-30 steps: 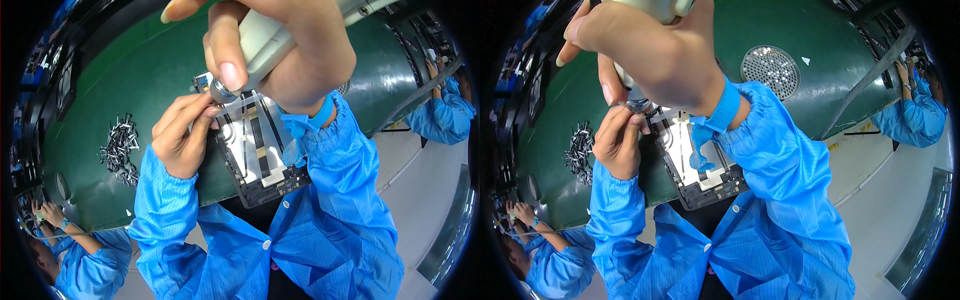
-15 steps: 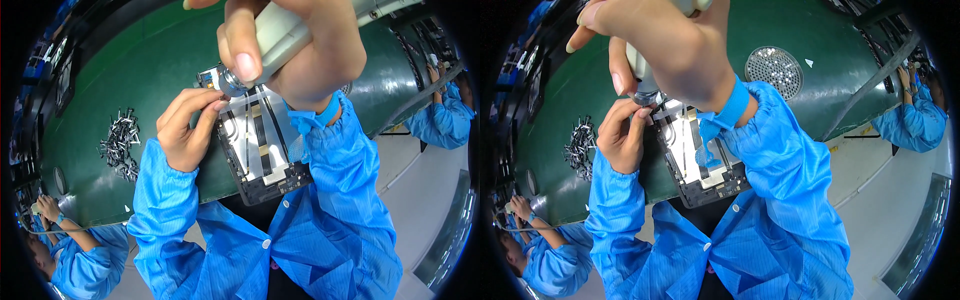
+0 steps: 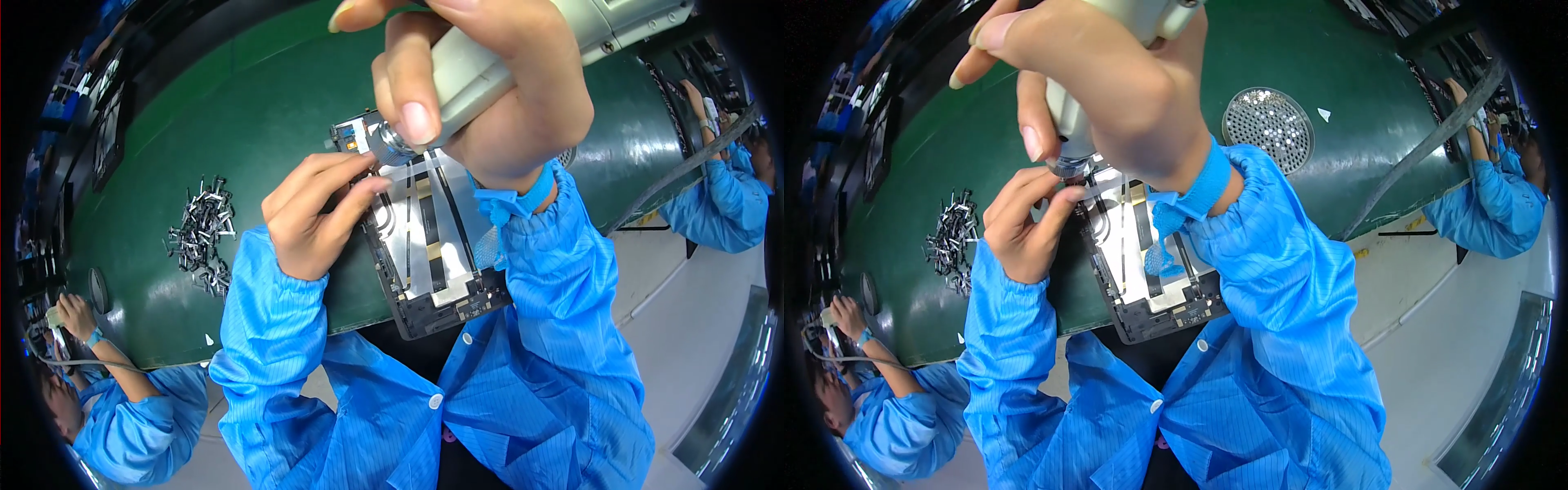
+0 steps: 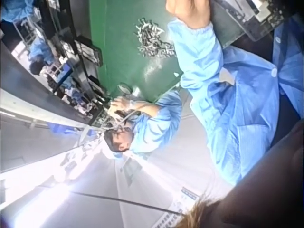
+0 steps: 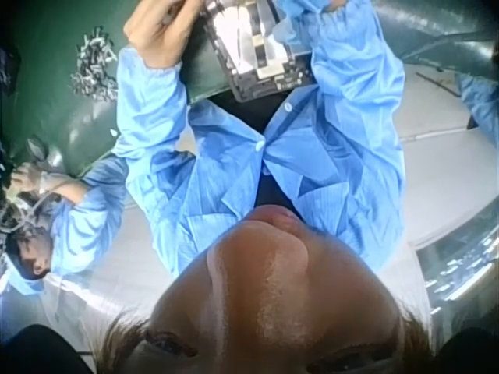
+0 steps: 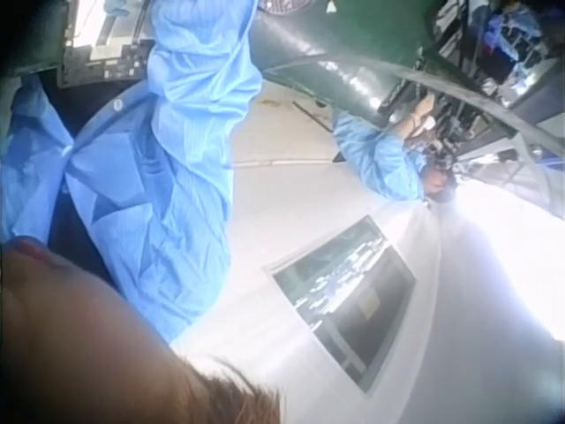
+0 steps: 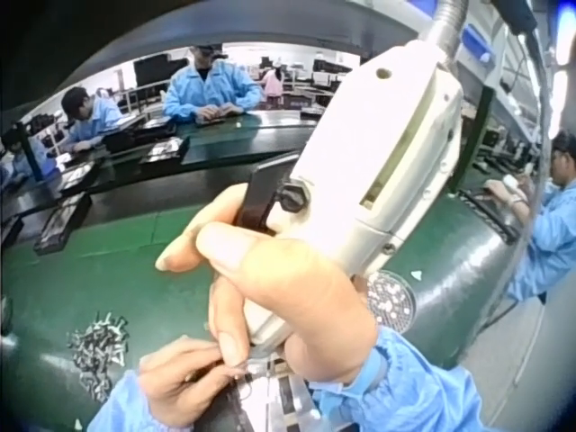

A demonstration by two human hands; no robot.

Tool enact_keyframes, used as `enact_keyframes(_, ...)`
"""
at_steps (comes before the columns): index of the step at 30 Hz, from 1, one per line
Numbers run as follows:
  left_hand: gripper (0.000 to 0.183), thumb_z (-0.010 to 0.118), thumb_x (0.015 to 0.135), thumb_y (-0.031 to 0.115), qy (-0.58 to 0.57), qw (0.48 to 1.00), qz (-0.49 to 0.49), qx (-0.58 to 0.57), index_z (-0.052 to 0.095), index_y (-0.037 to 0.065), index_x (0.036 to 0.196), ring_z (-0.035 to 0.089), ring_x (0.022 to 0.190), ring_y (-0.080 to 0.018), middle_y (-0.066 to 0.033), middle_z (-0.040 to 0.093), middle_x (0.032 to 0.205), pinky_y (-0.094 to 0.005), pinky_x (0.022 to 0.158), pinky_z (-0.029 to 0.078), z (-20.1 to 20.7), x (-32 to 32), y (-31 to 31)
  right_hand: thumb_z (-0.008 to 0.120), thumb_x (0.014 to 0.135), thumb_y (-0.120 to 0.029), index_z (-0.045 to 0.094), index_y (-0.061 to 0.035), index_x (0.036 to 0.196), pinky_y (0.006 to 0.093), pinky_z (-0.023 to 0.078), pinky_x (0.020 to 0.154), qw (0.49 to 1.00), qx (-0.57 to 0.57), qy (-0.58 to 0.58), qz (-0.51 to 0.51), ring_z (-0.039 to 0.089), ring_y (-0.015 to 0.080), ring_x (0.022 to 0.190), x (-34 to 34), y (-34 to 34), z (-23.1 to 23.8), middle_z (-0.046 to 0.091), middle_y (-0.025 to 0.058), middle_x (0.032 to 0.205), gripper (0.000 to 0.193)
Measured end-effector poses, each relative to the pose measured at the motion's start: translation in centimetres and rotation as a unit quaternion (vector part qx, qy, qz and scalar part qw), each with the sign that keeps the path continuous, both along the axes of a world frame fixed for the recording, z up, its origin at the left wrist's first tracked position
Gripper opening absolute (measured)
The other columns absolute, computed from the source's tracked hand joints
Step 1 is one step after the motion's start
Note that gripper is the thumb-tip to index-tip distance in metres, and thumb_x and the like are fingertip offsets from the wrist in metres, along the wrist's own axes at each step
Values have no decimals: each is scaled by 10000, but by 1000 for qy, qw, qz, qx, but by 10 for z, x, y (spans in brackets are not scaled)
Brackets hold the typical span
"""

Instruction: Assembling components into tablet housings using an electric screwdriver on a production line.

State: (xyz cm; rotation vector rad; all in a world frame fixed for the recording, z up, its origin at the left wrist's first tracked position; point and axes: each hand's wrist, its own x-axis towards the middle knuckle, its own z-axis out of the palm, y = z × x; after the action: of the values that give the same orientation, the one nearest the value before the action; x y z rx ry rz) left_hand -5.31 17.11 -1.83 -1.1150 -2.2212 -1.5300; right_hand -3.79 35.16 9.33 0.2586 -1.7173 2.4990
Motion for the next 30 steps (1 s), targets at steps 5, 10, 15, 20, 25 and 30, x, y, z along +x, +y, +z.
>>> enact_keyframes(5, 189, 716, 870, 105, -71, 988, 138, 24, 711, -1, 1026, 564, 589, -84, -69, 689, 841, -212, 497, 415, -15, -50, -17, 536, 883, -146, 595, 74, 924, 291, 494, 484, 996, -14, 2, -92, 559, 162, 449, -3, -6, -7, 662, 181, 802, 231)
enact_keyframes(10, 269, 653, 925, 200, -442, 896, 10, -40, 702, -19, 1074, 539, 514, -60, -48, 647, 720, -201, 394, 380, -6, -86, -24, 534, 887, -136, 607, 70, 899, 251, 449, 431, 991, 21, 112, -66, 545, 148, 433, -38, -11, -29, 666, 162, 778, 218)
enact_keyframes(15, 290, 658, 913, 207, -437, 896, -58, -54, 710, -33, 1067, 592, 556, -89, -90, 666, 759, -214, 418, 486, -10, -84, -13, 521, 910, -134, 667, 34, 907, 249, 446, 433, 958, 78, 272, -38, 563, 137, 464, -84, -10, -68, 660, 134, 707, 222)
enact_keyframes(20, 279, 663, 905, 191, -406, 908, -72, -72, 714, -43, 1048, 613, 596, -103, -100, 679, 790, -230, 442, 521, -15, -86, -11, 428, 947, -138, 726, -16, 884, 269, 494, 446, 943, 205, 251, -72, 606, 140, 496, -91, -7, -86, 618, 85, 579, 328)
enact_keyframes(25, 235, 657, 896, 139, -433, 897, -77, -45, 720, -28, 1049, 631, 646, -119, -101, 682, 831, -236, 540, 570, -16, -86, -16, 554, 898, -140, 619, 48, 889, 237, 419, 405, 988, 69, 127, -53, 536, 126, 445, -77, -33, -67, 685, 141, 809, 199)
enact_keyframes(30, 235, 660, 892, 139, -443, 893, -78, -34, 720, -22, 1052, 634, 646, -119, -102, 677, 822, -237, 566, 579, -18, -87, -14, 547, 906, -150, 615, 46, 887, 237, 422, 406, 986, 92, 127, -53, 528, 126, 438, -77, -36, -70, 683, 141, 813, 208)
